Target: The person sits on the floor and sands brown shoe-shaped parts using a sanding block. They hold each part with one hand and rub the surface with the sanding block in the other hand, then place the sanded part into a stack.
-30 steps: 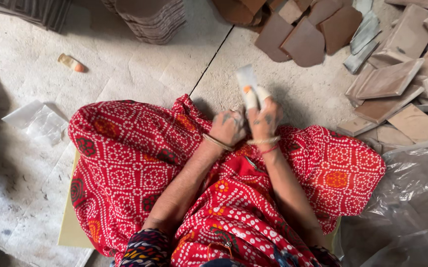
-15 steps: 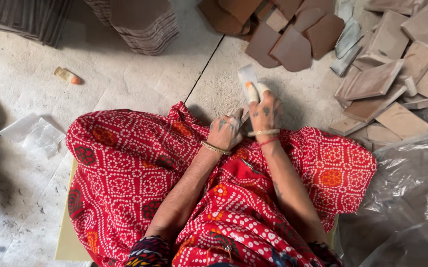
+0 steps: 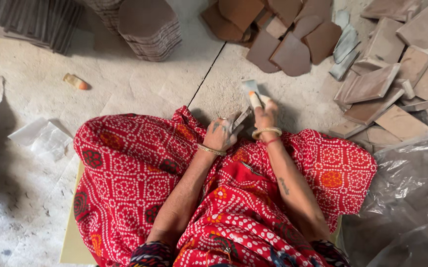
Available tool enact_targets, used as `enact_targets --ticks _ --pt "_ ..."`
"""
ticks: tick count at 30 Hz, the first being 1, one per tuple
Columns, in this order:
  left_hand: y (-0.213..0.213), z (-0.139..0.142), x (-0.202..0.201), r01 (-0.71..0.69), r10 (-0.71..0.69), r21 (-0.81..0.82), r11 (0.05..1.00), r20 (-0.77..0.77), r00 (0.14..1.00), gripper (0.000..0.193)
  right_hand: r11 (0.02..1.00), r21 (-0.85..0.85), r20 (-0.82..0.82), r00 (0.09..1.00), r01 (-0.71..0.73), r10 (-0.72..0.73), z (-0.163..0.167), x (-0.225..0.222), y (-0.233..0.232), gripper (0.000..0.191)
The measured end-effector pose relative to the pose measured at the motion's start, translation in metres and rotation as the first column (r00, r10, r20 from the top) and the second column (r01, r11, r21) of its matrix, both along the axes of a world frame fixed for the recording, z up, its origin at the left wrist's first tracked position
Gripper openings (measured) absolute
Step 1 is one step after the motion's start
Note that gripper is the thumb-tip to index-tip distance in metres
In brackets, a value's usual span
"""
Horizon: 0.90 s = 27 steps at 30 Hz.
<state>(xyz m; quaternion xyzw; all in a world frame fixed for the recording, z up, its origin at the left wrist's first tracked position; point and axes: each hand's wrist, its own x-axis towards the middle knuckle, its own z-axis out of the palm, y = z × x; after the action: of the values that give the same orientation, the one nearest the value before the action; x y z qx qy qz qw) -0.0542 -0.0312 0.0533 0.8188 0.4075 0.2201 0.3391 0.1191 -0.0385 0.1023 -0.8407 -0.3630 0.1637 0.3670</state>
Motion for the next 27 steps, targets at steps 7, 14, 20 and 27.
enact_targets --ticks 7,14,20,27 --pt "0.003 0.012 -0.004 0.075 -0.072 -0.011 0.997 0.205 0.976 0.079 0.949 0.283 -0.242 0.947 -0.139 0.211 0.028 -0.013 -0.012 0.038" --pt "0.013 0.003 0.02 0.105 -0.122 -0.369 0.924 -0.023 0.992 0.085 0.947 0.305 -0.368 0.905 -0.098 0.212 0.027 -0.026 -0.022 0.036" --pt "0.01 -0.034 0.033 0.173 -0.179 -0.161 0.972 -0.018 0.984 0.08 0.93 0.261 0.158 0.962 -0.259 0.224 0.017 -0.043 -0.025 0.031" --pt "0.014 -0.037 0.022 0.254 -0.114 -0.374 0.892 0.358 0.927 0.048 0.944 0.166 0.238 0.941 -0.284 0.241 0.022 -0.044 0.001 0.028"
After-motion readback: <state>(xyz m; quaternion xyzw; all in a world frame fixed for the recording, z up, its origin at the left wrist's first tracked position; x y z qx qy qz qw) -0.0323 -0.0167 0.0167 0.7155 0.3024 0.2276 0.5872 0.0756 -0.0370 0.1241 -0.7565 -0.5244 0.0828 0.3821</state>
